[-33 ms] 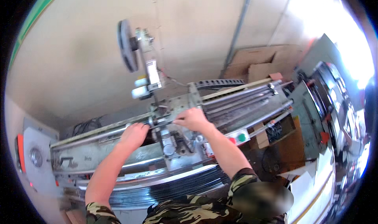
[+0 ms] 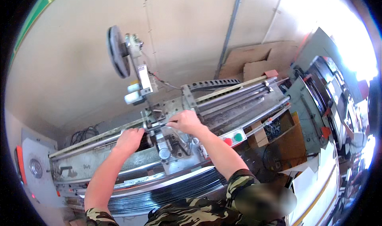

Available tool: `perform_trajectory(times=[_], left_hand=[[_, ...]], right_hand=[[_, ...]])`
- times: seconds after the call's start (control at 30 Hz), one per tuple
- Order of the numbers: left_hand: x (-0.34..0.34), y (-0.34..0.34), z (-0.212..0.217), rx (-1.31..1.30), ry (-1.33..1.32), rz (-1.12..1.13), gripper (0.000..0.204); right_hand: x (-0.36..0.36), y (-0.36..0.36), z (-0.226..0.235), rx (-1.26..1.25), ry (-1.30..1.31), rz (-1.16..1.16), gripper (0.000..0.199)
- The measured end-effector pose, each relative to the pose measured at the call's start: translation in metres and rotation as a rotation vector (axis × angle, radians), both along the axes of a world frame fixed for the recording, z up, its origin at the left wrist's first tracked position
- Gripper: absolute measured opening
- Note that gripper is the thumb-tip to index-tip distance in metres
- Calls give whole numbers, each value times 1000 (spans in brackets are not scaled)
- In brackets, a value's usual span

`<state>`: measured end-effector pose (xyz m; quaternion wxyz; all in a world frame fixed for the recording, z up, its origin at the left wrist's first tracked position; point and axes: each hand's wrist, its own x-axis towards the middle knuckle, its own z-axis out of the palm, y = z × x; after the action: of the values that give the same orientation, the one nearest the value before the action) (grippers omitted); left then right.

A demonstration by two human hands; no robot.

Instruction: The person repeatedly picks up metal rods from a stack, places them into a rotating polishing machine, and moves them back and forth to polish the surface. After polishing, the rods are placed on a nearby table. The process is repeated for multiple rods.

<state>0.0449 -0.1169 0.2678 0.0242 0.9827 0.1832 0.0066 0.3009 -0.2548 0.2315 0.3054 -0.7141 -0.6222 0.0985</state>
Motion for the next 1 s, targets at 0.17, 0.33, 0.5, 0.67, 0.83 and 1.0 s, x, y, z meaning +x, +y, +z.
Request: perform_trajectory(times=[0.17,0.33,0.5,0.67,0.83,1.0], left_hand=[[15,9,6,-415,-174,206,18],[6,30,-23,-900,-276,430,22],[-1,30,-21,-861,-256,395,16],[8,4,-2,-488,-262,248,17],[0,19,-7,-546,-226,354,22],[-4,37,-10,-473,-88,205,23]], right_hand=[[-6,-45,23,306,-222,-167,72],[-9,-172,15,304,-373,-659,84],[14,-229,-33,-47,-292,-720,70],[18,-139,47,137,-187,-496,48],[-28,-21,17,98,-259,-48,44],[-37,19,5,-502,-109,7,42]])
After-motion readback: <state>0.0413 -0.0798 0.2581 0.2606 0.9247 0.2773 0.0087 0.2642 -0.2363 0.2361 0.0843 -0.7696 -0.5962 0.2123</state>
